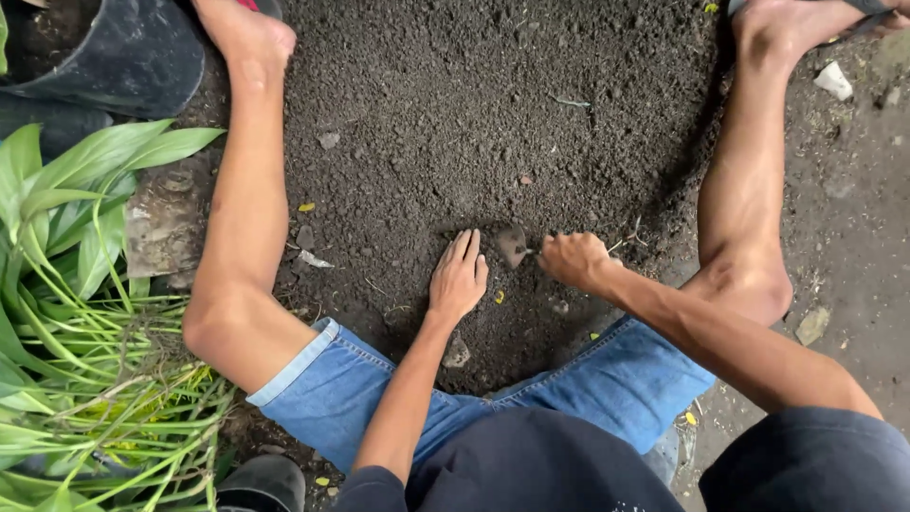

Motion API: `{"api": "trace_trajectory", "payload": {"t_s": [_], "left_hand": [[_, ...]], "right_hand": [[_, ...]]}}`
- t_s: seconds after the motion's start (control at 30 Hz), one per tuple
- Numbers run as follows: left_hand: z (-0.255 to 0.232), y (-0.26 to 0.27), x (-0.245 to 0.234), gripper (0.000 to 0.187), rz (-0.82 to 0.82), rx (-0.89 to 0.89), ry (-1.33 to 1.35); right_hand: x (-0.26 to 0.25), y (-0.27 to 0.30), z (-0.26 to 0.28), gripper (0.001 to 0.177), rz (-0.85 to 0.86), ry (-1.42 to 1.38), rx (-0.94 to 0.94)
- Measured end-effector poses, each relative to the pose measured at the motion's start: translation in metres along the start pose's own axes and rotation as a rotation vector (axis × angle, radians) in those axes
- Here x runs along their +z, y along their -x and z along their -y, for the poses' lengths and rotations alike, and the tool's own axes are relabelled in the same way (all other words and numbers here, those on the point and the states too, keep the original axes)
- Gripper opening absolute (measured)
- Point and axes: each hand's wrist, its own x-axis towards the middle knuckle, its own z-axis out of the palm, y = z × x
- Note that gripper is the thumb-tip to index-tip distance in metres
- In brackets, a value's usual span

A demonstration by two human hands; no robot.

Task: A person is sitting on the ground, using a hand trowel to dig a hole in the soil to plant greenery.

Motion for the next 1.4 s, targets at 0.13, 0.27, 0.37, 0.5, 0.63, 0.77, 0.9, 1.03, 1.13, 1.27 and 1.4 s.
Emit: {"api": "trace_trajectory", "payload": {"t_s": [0.13,0.27,0.37,0.5,0.63,0.77,0.9,1.03,1.13,1.27,1.4], "left_hand": [[0.013,-0.002,0.009,0.052,-0.030,0.022,-0.040],[0.006,-0.009,0.000,0.056,-0.009,-0.003,0.106],[0.005,-0.005,0.000,0.057,0.012,-0.047,0.170],[0.015,-0.002,0.011,0.055,0.024,-0.083,0.176],[0.022,0.002,0.008,0.049,-0.001,-0.124,0.282],[0.019,-0.002,0.017,0.043,-0.231,-0.162,0.399],[0.013,0.005,0.022,0.041,-0.283,-0.018,0.191],[0.021,0.002,0.031,0.050,-0.342,-0.028,0.121],[0.014,-0.003,0.019,0.044,-0.340,-0.037,0.242],[0.010,-0.003,0.017,0.044,-0.238,-0.049,0.190],[0.014,-0.001,0.015,0.043,-0.144,-0.052,0.123]], "right_hand": [[-0.040,0.030,0.000,0.041,0.017,0.088,-0.042],[-0.077,0.053,0.027,0.035,-0.052,0.026,0.049],[-0.073,0.043,0.054,0.030,-0.034,-0.017,0.025],[-0.092,0.036,0.110,0.016,-0.060,0.163,-0.028],[-0.152,0.062,0.150,0.011,0.063,0.259,0.032],[-0.129,0.061,0.141,0.020,-0.055,0.322,-0.027],[-0.065,0.054,0.072,0.014,-0.149,0.108,-0.110],[-0.062,0.043,0.016,0.055,0.049,-0.240,-0.220],[-0.061,0.038,0.011,0.050,-0.032,-0.214,-0.311],[-0.075,0.076,0.024,0.052,-0.055,-0.178,-0.333],[-0.075,0.092,0.018,0.081,0.189,-0.341,-0.244]]}}
